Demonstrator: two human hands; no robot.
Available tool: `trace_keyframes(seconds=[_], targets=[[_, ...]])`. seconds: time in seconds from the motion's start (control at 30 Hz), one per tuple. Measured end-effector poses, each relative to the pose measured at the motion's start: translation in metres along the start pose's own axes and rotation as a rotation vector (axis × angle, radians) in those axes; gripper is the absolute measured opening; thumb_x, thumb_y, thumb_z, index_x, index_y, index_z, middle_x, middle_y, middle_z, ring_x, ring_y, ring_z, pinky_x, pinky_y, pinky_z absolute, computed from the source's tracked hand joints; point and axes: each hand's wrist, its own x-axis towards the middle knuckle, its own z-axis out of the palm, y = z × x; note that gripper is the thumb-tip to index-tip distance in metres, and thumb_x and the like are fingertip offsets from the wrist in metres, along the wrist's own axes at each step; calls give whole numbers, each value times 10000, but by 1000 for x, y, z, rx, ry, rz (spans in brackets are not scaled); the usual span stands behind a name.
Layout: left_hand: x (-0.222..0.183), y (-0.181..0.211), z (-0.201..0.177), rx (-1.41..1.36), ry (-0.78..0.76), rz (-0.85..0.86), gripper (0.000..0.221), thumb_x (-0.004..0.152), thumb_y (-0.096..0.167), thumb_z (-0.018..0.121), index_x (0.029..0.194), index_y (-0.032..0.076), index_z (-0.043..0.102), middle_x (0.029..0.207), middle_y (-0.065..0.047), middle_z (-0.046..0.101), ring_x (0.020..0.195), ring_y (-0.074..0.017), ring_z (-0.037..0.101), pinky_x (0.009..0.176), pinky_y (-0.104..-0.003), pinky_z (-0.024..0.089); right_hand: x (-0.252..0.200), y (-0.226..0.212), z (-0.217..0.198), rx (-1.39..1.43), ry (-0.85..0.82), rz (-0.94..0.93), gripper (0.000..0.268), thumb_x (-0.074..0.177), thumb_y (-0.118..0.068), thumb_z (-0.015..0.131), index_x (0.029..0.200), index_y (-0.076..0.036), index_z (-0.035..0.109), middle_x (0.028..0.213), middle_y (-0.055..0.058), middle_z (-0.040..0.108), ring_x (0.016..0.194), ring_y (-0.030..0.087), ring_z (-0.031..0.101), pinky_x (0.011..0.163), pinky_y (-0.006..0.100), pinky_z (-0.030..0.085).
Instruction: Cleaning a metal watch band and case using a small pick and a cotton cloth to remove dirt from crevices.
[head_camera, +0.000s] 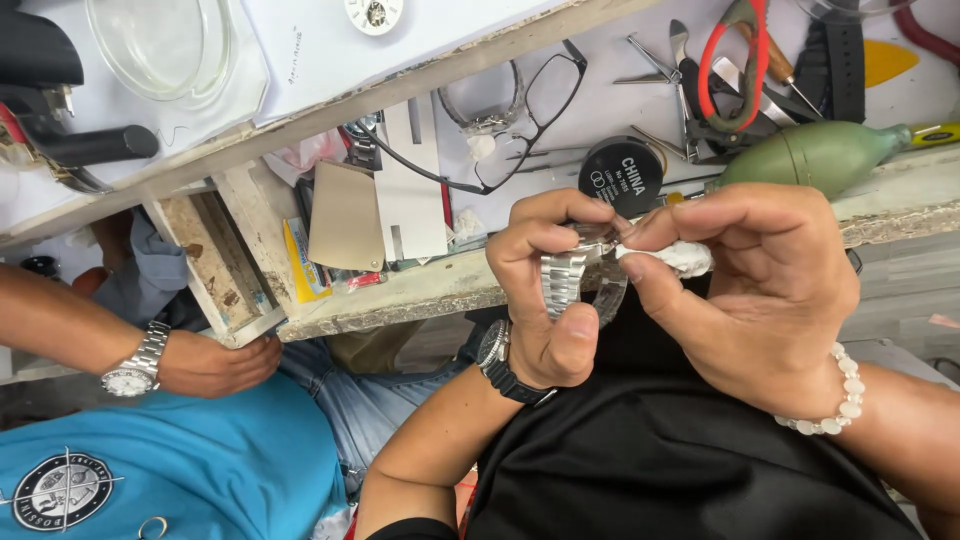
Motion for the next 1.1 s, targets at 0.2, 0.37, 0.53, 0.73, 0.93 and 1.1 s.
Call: trace_keyframes(seconds=[0.2, 0.37, 0.53, 0.73, 0.93, 1.1], targets=[[-2, -5, -2, -5, -48, 19, 354, 1046, 400, 557, 1269, 181, 392, 1271, -176, 473, 998, -303, 620, 932, -433, 569, 1, 1, -1, 3, 11, -15, 445, 862, 166, 781, 1115, 46, 435, 935, 229, 631, 884, 295, 758, 905, 391, 681], [-3, -6, -1, 12, -42, 27, 360, 1036, 405, 575, 1259, 184, 398, 1260, -175, 475, 1021, -303, 617, 942, -424, 564, 4, 2, -2, -44, 10, -47, 430, 859, 124, 808, 1075, 37, 447, 902, 213, 665, 878, 286, 771, 883, 377, 682], [-3, -7, -2, 46, -49, 49, 357, 1042, 412, 575, 1251, 183, 399, 1255, -180, 486, 1046, -299, 623, 946, -416, 565, 4, 4, -3, -40, -9, -75, 435, 853, 117, 807, 1070, 24, 441, 884, 210, 682, 889, 302, 774, 872, 385, 683], [-2, -2, 0, 21, -41, 13, 347, 1065, 415, 557, 1267, 179, 401, 1271, -179, 477, 1037, -290, 621, 946, -416, 568, 4, -1, -4, -80, 2, -75, 416, 869, 148, 815, 1068, 53, 462, 925, 213, 661, 896, 283, 763, 879, 359, 659], [6, 17, -6, -364, 114, -320, 421, 1051, 499, 598, 1210, 133, 464, 1151, -194, 580, 921, -329, 622, 762, -414, 547, 3, -5, -20, -71, 32, 240, 388, 963, 180, 732, 1158, 71, 415, 998, 285, 650, 912, 270, 711, 699, 241, 552], [5, 6, -24, -660, 106, -464, 333, 1053, 423, 516, 1221, 136, 504, 1115, -206, 619, 868, -365, 648, 686, -457, 554, 2, -4, -28, -99, -31, 366, 113, 1065, 144, 646, 1174, 114, 636, 1204, 232, 606, 945, 257, 677, 979, 303, 625]])
